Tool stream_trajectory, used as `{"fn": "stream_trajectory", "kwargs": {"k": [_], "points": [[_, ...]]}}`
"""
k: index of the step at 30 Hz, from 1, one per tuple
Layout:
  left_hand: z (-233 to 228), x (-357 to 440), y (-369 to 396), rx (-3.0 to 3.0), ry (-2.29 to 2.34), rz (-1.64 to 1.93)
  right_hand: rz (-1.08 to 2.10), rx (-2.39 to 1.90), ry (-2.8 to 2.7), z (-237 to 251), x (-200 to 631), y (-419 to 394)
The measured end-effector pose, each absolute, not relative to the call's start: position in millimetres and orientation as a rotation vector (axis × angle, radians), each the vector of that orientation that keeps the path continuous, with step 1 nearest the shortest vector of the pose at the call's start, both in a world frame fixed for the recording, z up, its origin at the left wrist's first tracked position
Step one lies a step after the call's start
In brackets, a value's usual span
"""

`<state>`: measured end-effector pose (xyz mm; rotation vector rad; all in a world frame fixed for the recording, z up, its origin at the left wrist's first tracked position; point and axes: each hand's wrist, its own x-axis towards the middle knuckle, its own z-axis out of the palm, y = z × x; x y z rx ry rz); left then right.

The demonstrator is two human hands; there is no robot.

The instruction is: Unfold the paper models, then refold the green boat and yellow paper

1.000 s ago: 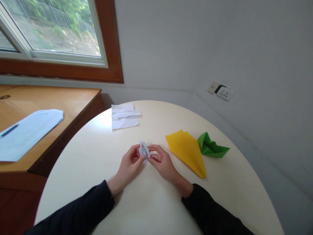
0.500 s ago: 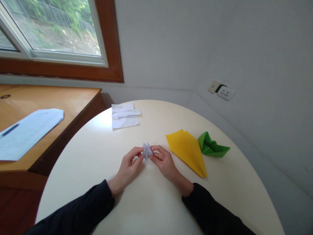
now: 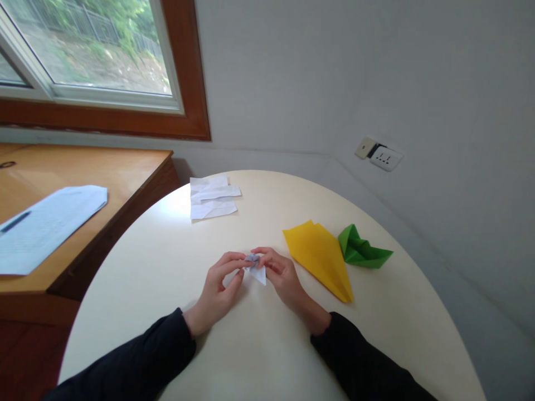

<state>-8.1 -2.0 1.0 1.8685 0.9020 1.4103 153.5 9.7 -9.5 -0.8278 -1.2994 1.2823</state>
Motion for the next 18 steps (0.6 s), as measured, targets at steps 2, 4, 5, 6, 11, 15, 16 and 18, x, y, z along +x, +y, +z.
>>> {"fn": "stream_trajectory", "kwargs": {"k": [2,4,5,6,11,15,16,18], "points": [[1.9,-8.8,-2.8,1.864,0.907,1.418,1.285,-0.819,-1.29,-9.3,153.2,9.6],[2.3,-9.1,-3.2,1.848,0.909,1.431,1.288,-0.81,-1.285,-9.6,153.0,9.3],[2.3,-9.1,-3.3,1.838,0.907,1.436,1.29,-0.806,-1.285,-9.8,153.0,9.2],[2.1,-9.0,-3.3,1.827,0.904,1.439,1.294,-0.806,-1.284,-10.0,153.0,9.1],[1.2,-8.8,-3.0,1.768,0.91,1.442,1.308,-0.838,-1.273,-10.4,153.0,9.3],[3.8,-9.4,-4.1,1.73,0.942,1.431,1.29,-0.874,-1.284,-9.9,152.8,9.5],[4.8,-9.6,-4.4,1.724,0.951,1.427,1.287,-0.878,-1.286,-9.7,152.7,9.5],[6.4,-10.1,-4.9,1.716,0.971,1.416,1.279,-0.882,-1.292,-9.3,152.5,9.3]]}}
